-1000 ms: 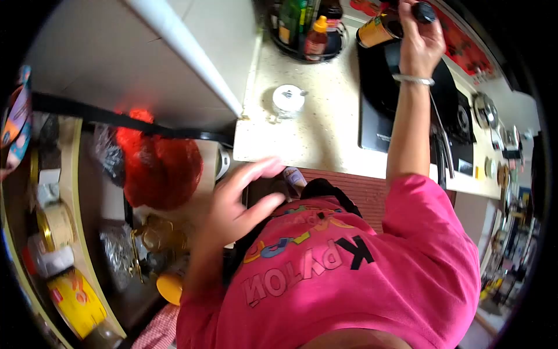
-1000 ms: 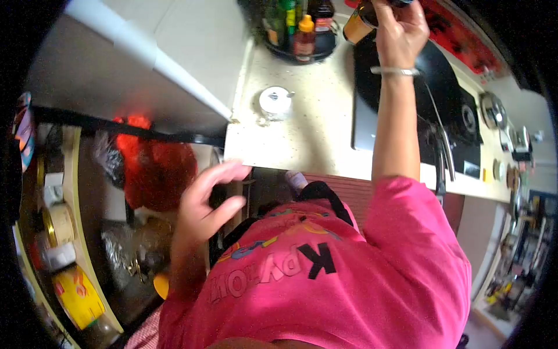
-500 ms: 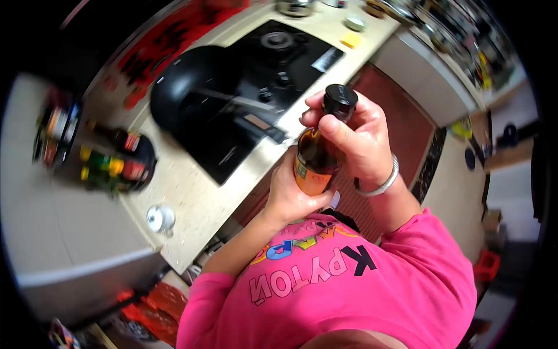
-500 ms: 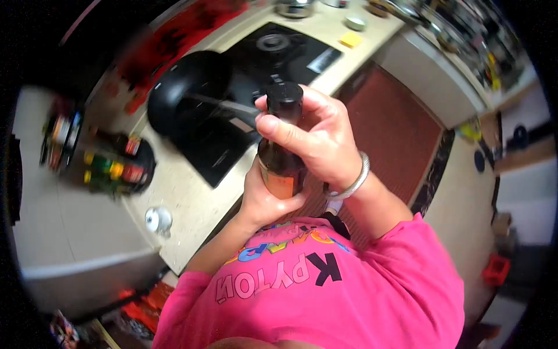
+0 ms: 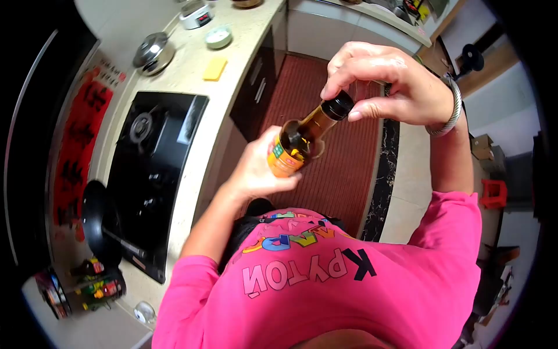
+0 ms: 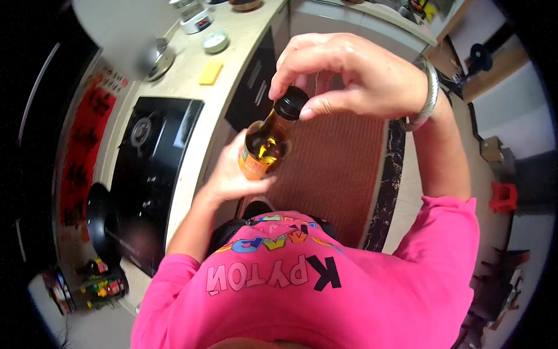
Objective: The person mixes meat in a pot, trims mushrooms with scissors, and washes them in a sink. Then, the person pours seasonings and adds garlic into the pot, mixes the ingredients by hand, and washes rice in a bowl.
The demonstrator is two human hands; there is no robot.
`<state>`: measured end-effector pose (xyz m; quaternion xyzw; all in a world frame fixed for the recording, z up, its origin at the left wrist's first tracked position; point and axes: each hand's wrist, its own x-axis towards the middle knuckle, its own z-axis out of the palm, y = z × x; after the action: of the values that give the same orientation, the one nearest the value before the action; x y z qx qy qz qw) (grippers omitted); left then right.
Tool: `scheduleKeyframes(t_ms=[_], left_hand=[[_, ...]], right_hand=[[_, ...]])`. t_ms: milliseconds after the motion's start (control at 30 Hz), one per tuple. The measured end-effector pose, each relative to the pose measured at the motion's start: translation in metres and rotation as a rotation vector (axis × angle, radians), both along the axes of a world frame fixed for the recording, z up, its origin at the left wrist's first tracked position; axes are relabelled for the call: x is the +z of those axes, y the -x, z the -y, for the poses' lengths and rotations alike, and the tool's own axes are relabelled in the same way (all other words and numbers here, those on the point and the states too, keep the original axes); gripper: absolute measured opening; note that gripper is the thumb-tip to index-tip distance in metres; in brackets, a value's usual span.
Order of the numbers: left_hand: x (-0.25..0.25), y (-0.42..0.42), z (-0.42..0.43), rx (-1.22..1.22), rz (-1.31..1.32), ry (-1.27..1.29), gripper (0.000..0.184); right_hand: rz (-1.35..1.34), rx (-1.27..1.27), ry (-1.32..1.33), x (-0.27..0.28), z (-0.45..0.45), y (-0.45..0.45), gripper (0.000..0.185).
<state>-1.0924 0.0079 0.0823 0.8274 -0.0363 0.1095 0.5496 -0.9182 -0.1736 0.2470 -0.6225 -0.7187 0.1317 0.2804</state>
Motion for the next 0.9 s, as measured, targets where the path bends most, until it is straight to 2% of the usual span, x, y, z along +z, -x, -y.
scheduleKeyframes(t_ms=[167,233,300,500,567,600,633,700,767,833,867,900], left_hand=[[-0.005,-0.134,-0.035,-0.149,0.006,-0.116,0.059],[-0.008,-0.192,-0.046,-0.204,0.005,-0.114,0.059],[-0.006,-0.254,-0.056,-0.254,-0.018,-0.084,0.062],[0.006,-0.43,-0.06,-0.406,-0.082,0.029,0.069],[0.004,-0.483,-0.053,-0.314,0.052,0.09,0.067],[0.008,-0.507,-0.05,-0.372,-0.084,0.227,0.071],[0.004,-0.531,-0.047,-0.378,-0.094,0.217,0.071],[-0.002,-0.585,-0.042,-0.352,0.1,0.212,0.073],[-0.008,-0.631,-0.041,-0.321,0.069,0.171,0.076],[-0.018,-0.685,-0.042,-0.296,0.085,0.126,0.078],[-0.023,-0.711,-0.044,-0.294,0.096,0.121,0.077],[-0.026,-0.742,-0.042,-0.274,0.109,0.113,0.077]], right_hand=[[-0.034,-0.147,0.199,-0.005,-0.001,-0.099,0.032],[0.091,-0.191,0.084,-0.011,-0.007,-0.147,0.032],[0.101,-0.254,0.037,-0.009,-0.011,-0.194,0.034],[0.343,-0.595,-0.159,-0.003,-0.009,-0.332,0.032],[0.411,-0.801,-0.405,-0.021,-0.009,-0.375,0.032],[0.515,-0.838,-0.471,-0.032,-0.009,-0.398,0.034],[0.521,-0.846,-0.556,-0.044,-0.011,-0.417,0.033],[0.298,-0.806,-0.655,-0.067,-0.012,-0.456,0.031],[0.348,-0.752,-0.645,-0.082,0.0,-0.504,0.028],[0.178,-0.908,-0.718,-0.102,0.013,-0.56,0.024],[-0.049,-0.973,-0.654,-0.109,0.019,-0.586,0.023],[-0.095,-0.929,-0.479,-0.11,0.024,-0.615,0.037]])
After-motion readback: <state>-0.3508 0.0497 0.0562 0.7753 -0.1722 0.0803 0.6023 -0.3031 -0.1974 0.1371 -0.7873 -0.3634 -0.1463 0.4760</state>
